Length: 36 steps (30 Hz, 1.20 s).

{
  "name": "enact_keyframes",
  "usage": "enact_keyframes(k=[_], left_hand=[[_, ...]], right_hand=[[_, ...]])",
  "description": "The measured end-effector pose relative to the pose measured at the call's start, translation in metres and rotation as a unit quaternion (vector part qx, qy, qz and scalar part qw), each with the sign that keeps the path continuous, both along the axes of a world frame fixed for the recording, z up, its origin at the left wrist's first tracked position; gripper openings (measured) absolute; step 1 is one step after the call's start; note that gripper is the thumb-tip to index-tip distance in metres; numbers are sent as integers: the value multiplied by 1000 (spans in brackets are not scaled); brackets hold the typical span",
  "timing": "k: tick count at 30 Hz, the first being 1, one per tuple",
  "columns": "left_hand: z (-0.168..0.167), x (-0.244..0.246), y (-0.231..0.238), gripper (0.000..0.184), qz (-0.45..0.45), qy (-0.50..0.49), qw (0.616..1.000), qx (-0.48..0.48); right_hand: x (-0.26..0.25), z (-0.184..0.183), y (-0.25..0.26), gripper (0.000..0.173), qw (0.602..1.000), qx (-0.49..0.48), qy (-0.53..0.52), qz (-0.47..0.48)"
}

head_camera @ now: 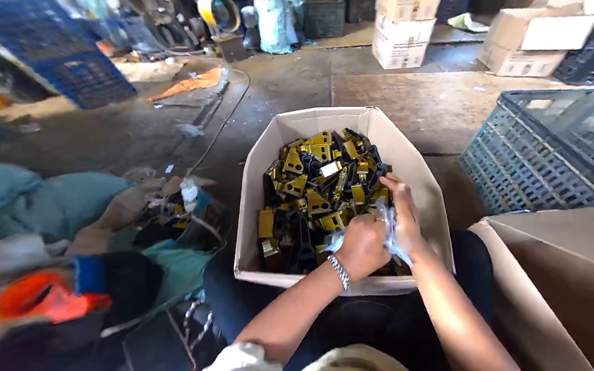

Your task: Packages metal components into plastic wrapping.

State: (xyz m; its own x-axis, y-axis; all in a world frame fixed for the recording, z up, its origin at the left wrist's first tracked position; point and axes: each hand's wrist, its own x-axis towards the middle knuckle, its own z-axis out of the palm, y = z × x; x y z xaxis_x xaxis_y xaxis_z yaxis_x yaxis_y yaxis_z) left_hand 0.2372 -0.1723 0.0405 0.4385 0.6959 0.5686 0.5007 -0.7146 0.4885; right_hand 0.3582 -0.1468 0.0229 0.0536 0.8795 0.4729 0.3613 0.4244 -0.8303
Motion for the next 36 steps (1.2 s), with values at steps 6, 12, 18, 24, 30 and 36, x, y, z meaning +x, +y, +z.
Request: enact_keyframes(k=[6,12,18,24,30,36], left_hand=[[-8,43,-31,23,14,41,998,-45],[25,31,-29,35,-8,122,991,-52],[61,-8,-20,33,67,-21,997,-35],[115,-42,-11,35,184,-61,981,-27],[167,-136,-3,34,235,131,963,-7],[115,-269,-16,43,245,178,953,-1]], right_hand=[[44,-4,-29,74,988,-41,91,118],[76,-18,-32,52,990,-40,126,42],[71,-25,-32,45,961,-165,-174,140],[50,-18,-26,70,853,-245,-336,316],[59,-27,-30,52,805,-239,-375,392],[63,-31,-32,38,802,-217,-388,398]])
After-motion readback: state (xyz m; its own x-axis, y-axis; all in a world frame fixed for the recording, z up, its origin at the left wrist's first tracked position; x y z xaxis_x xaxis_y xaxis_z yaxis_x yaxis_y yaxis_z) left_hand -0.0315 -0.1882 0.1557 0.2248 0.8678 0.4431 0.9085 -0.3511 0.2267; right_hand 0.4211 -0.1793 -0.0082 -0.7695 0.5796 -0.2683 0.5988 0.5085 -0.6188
